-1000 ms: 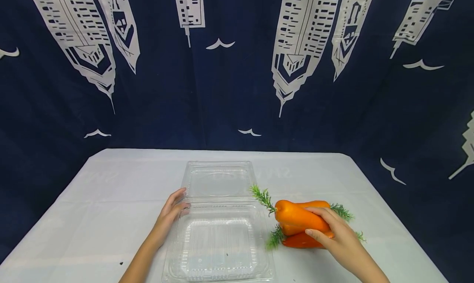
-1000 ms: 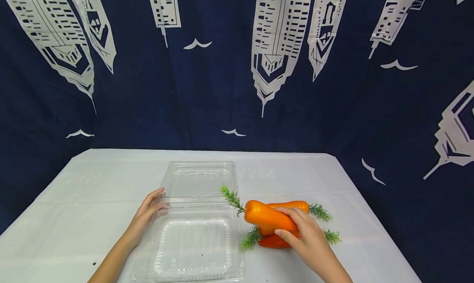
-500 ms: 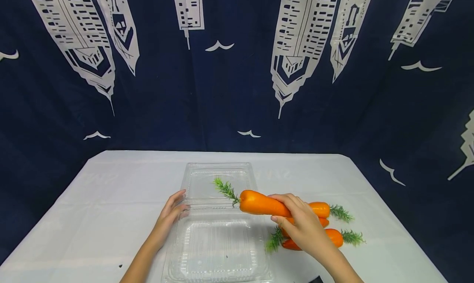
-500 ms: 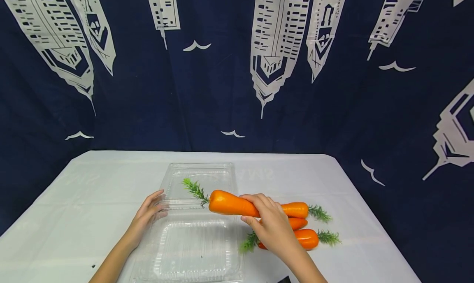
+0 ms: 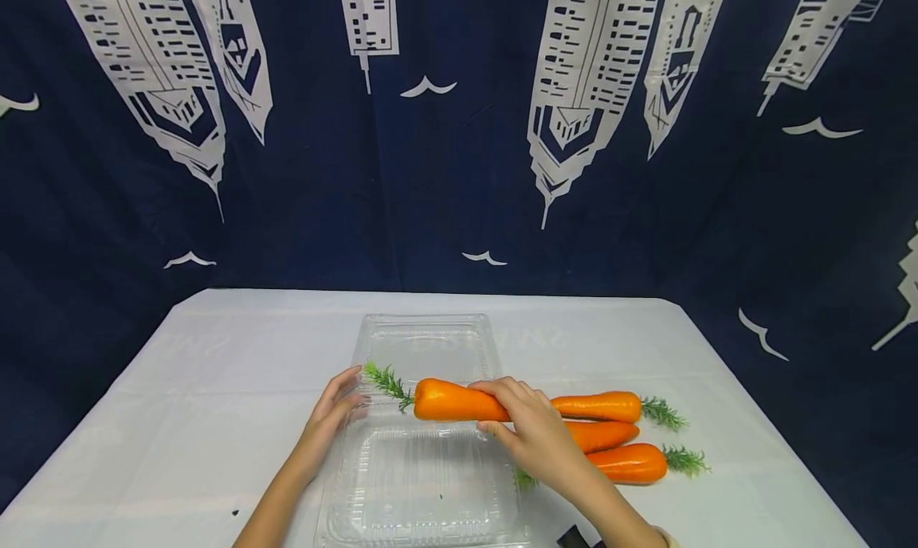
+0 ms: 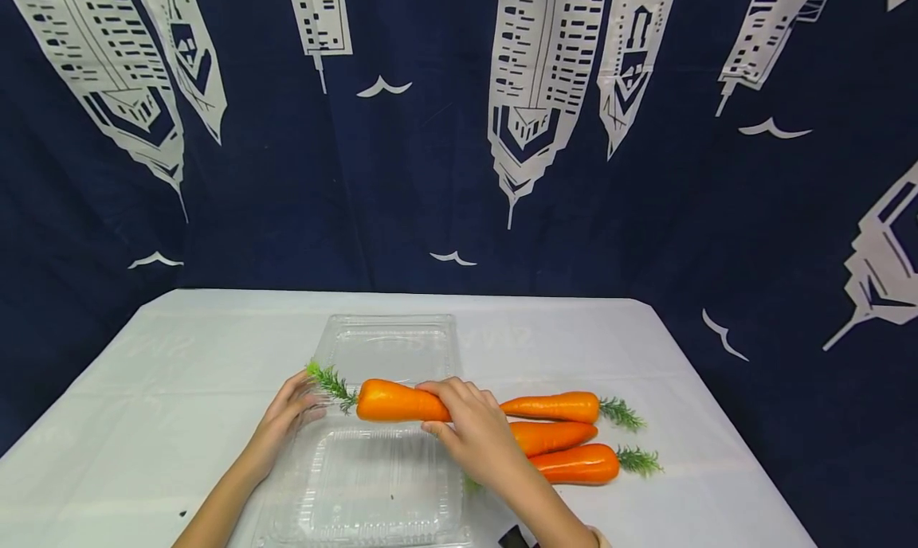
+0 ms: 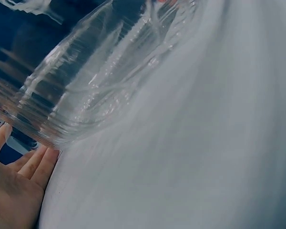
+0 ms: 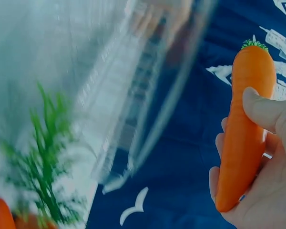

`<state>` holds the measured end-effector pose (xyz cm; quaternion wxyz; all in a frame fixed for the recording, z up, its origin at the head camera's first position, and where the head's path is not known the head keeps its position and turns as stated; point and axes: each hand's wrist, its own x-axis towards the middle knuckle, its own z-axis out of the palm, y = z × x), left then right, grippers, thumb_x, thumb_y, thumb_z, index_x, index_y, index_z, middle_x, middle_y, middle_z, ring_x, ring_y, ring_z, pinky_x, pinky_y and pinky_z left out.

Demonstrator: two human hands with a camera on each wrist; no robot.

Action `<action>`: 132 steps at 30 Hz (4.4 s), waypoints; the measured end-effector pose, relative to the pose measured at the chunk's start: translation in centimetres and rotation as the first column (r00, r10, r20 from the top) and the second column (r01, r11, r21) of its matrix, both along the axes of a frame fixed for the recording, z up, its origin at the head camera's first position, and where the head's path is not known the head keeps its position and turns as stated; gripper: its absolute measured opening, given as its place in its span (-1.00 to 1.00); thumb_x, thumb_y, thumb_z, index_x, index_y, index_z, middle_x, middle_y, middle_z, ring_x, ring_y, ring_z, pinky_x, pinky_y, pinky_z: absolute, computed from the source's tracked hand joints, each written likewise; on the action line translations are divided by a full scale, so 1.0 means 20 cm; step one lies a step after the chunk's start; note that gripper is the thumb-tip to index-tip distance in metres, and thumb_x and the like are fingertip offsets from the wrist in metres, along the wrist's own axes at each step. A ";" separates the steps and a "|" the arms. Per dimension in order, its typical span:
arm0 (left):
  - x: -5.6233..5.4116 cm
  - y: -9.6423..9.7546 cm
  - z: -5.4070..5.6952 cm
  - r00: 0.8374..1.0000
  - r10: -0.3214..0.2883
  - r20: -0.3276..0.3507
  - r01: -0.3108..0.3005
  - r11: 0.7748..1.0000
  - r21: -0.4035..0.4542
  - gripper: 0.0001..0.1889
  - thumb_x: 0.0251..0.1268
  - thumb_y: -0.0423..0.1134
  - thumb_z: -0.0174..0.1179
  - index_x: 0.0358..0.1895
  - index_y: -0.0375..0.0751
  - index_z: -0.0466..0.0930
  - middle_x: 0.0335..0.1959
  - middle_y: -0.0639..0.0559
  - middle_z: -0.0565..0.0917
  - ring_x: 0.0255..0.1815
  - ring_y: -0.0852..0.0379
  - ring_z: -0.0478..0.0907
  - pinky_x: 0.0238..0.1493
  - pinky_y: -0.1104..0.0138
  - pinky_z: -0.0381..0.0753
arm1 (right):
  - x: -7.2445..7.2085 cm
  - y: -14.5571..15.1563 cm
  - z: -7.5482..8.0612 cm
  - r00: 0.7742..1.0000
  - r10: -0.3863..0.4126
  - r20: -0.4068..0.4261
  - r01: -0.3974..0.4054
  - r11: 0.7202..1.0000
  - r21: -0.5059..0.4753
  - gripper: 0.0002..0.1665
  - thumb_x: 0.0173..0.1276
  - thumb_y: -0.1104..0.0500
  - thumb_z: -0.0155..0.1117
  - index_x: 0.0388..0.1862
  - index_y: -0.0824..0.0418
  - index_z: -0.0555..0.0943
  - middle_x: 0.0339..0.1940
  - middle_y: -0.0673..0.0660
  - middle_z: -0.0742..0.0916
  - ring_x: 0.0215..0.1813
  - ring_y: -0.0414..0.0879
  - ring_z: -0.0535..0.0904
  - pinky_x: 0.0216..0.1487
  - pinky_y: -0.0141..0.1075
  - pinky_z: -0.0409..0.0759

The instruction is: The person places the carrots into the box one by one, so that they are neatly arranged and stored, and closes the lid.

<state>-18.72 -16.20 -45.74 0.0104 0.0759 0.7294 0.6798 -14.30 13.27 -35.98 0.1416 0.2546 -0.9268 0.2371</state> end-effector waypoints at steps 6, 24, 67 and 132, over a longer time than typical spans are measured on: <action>0.00 0.00 0.01 0.999 0.026 0.035 -0.025 0.999 -0.032 -0.52 0.36 -0.12 -0.11 0.33 0.05 0.11 0.36 -0.18 0.17 -0.01 0.11 0.51 0.18 0.14 0.41 | -0.01 -0.07 -0.06 0.996 0.058 0.065 -0.059 0.998 0.010 -0.49 0.16 -0.09 0.19 0.11 -0.06 0.44 -0.06 -0.15 0.61 -0.01 -0.20 0.50 -0.03 -0.22 0.45; 0.02 -0.01 0.01 1.000 0.024 -0.002 -0.024 0.998 -0.054 -0.37 0.12 -0.46 -0.19 0.34 -0.01 0.12 0.38 -0.18 0.14 0.10 0.33 0.32 0.01 0.43 0.33 | -0.06 -0.16 -0.21 0.983 0.081 0.167 -0.090 0.995 0.047 -0.53 0.17 0.08 0.26 0.09 0.00 0.45 -0.04 -0.08 0.60 0.00 -0.12 0.49 -0.03 -0.21 0.40; 0.02 0.01 0.01 0.999 0.030 0.016 -0.029 0.998 -0.050 -0.51 0.36 -0.15 -0.09 0.33 -0.01 0.12 0.40 -0.16 0.09 0.40 -0.10 0.05 0.27 0.02 0.16 | -0.11 -0.21 -0.27 0.997 -0.009 -0.071 0.028 0.961 0.274 -0.62 0.00 0.06 0.41 -0.17 0.00 0.52 -0.24 -0.11 0.58 -0.14 -0.17 0.47 -0.16 -0.29 0.40; 0.02 0.00 0.02 1.000 -0.009 0.014 0.009 1.000 -0.019 -0.47 0.34 -0.19 -0.05 0.35 -0.04 0.07 0.40 -0.25 0.04 0.02 0.27 0.46 0.04 0.55 0.44 | -0.06 0.00 0.06 1.000 0.023 -0.011 -0.025 0.990 -0.142 -0.64 0.11 0.04 0.33 -0.06 -0.11 0.56 -0.11 -0.27 0.62 0.01 -0.27 0.50 0.06 -0.16 0.48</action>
